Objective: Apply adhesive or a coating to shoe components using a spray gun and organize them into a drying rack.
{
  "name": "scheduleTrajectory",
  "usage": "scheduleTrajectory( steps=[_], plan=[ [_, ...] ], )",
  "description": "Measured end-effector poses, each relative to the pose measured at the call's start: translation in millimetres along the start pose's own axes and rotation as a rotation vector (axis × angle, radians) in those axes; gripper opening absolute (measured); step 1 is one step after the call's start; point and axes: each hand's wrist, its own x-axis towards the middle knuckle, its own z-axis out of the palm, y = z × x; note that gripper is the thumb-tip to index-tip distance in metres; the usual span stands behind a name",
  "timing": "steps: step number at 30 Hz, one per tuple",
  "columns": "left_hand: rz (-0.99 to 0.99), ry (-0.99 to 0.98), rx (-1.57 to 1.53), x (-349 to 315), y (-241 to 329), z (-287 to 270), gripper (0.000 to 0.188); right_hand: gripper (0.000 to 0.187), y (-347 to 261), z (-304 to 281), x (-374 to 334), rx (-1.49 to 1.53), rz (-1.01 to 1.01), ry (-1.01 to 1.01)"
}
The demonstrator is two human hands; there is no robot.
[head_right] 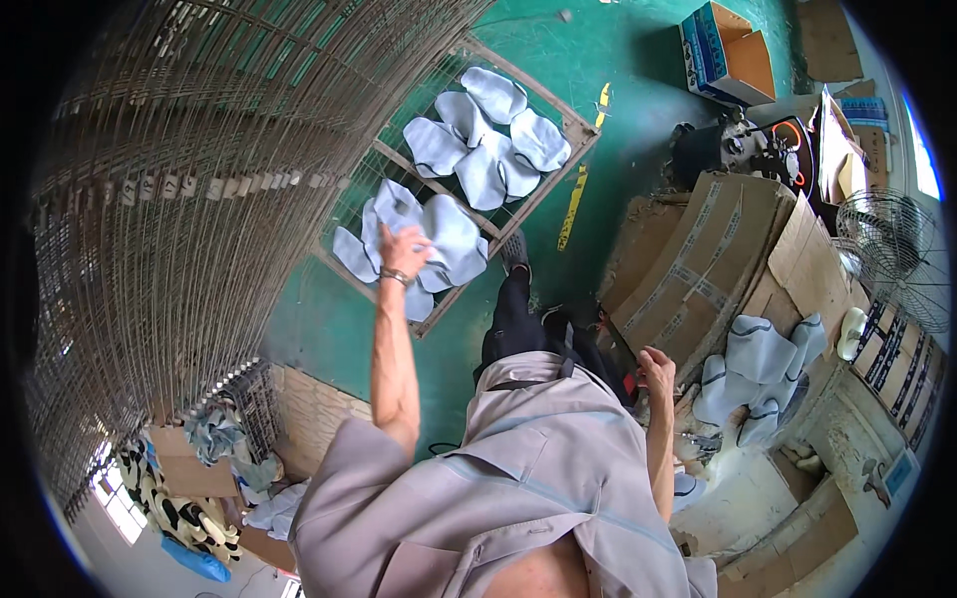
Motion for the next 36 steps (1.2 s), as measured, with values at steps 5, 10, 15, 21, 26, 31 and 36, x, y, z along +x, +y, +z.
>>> scheduleTrajectory(
  steps=[5,10,15,21,26,31,36],
  plan=[
    [-0.109,-0.344,-0.493,38,10,116,0.03,0.044,-18,11,-6,-0.043,-0.012,-0.049],
    [-0.059,-0.326,-0.246,65,62,132,0.033,0.045,-25,4,-8,-0.075,-0.035,-0.007],
    [-0.039,-0.245,-0.177,77,93,106,0.037,0.045,-24,6,-15,-0.003,-0.016,0.02],
    [0.08,0.064,-0.184,117,102,84,0.029,0.045,-39,14,-5,-0.009,-0.041,0.041],
    [0.172,0.184,-0.117,219,101,68,0.025,0.045,-73,36,53,-0.077,-0.014,-0.014],
    [0.105,0.416,0.047,334,116,56,0.026,0.046,-116,71,138,-0.144,-0.015,-0.155],
    [0.054,0.565,0.153,456,109,108,0.028,0.04,-152,99,232,-0.149,0.011,-0.211]
  ],
)
